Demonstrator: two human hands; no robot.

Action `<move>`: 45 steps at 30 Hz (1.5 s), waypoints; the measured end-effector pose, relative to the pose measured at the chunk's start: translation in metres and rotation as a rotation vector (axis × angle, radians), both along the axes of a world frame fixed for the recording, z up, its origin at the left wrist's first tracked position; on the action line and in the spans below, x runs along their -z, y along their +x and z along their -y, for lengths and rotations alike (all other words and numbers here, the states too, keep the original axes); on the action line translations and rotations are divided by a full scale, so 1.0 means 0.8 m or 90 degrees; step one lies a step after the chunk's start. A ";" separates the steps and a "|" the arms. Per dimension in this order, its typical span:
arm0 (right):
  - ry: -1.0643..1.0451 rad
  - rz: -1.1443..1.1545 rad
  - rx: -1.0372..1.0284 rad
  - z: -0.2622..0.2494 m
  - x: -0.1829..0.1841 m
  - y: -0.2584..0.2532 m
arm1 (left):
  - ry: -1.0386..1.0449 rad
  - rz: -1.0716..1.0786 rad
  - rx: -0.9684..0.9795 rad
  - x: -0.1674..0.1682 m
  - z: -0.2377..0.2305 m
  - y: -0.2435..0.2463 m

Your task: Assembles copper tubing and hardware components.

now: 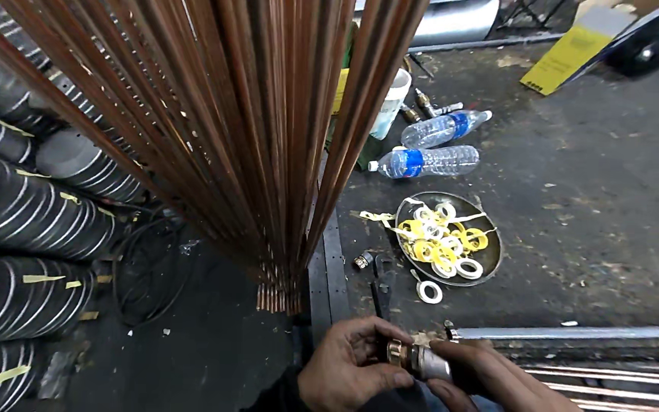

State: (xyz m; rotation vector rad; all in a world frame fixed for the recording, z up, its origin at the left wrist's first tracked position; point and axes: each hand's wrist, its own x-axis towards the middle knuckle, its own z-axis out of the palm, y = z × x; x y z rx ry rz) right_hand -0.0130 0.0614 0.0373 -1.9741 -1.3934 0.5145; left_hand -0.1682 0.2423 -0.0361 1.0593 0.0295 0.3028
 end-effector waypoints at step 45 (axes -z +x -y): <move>-0.079 -0.441 0.187 -0.019 0.039 -0.036 | 0.364 -0.054 -0.104 0.002 0.002 -0.015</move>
